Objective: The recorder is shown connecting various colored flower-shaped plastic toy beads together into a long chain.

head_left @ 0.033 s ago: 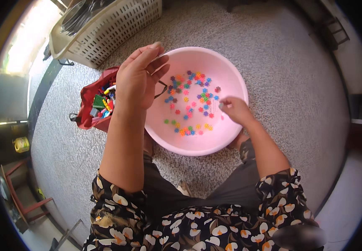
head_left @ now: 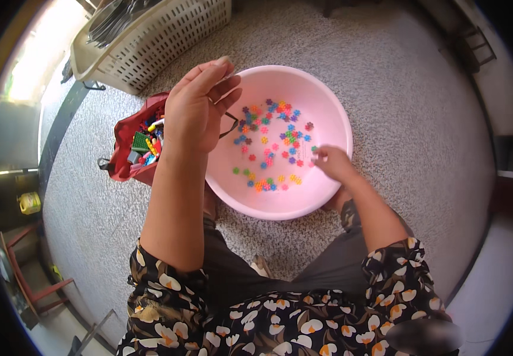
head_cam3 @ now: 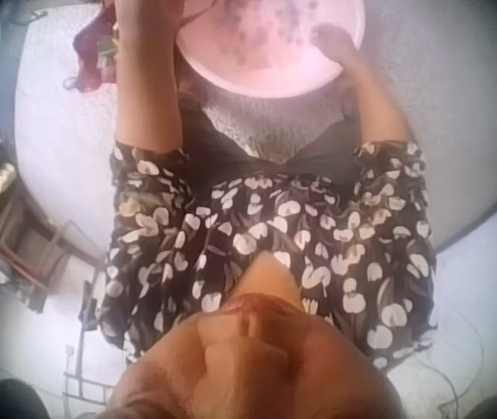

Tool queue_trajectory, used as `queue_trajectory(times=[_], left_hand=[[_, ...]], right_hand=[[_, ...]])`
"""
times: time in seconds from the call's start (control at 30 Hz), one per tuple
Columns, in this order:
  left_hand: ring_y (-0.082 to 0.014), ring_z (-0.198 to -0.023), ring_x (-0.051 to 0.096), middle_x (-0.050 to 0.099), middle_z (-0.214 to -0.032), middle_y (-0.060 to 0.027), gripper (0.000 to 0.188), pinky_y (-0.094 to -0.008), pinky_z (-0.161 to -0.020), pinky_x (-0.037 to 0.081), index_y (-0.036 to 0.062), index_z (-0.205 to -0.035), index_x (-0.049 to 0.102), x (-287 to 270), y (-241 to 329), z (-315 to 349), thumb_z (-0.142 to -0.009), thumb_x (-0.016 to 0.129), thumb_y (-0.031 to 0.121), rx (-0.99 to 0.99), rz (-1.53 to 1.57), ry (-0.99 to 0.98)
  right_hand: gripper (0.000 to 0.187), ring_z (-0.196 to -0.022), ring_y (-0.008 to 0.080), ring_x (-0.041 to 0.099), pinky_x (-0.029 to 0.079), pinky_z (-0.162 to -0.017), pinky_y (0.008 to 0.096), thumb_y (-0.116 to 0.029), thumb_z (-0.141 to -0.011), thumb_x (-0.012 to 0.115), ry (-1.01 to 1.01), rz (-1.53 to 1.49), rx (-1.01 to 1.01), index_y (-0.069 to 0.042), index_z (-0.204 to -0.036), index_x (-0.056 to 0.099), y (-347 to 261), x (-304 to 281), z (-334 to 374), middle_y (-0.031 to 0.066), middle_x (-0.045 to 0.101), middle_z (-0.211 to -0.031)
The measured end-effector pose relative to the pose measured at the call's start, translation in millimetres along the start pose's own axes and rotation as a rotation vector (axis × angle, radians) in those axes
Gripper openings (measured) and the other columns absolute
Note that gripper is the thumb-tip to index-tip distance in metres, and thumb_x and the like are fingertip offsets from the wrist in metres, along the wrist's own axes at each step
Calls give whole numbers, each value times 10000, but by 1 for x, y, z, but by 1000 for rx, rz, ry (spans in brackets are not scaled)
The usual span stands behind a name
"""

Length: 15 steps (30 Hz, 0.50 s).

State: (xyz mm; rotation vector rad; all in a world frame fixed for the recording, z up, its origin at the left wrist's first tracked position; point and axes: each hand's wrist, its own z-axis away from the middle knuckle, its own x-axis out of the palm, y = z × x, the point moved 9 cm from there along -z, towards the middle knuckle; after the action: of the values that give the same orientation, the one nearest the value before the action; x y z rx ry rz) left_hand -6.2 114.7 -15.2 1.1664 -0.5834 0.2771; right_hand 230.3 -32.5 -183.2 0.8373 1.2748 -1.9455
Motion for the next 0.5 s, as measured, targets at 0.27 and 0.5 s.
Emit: queue_trajectory(times=[0.27,0.5], left_hand=[[-181,-793,574,600,-893,-54,172,-327,-736,473,42,-955,576,-15,23,-1,-813,572,140,33,42,26],[-165,-769,570,597,-860,-45,150,-305,-709,477,44,-924,579,-17,21,1,-806,581,135,-1,89,-15]], right_hand=[[198,-470,171,483,402,-368,305,-200,-755,625,-103,-650,983,-31,-799,531,126,181,107,65,494,-610],[240,-549,183,505,454,-460,310,-201,-761,621,469,-1129,1207,-52,-912,509,104,174,146,68,517,-721]])
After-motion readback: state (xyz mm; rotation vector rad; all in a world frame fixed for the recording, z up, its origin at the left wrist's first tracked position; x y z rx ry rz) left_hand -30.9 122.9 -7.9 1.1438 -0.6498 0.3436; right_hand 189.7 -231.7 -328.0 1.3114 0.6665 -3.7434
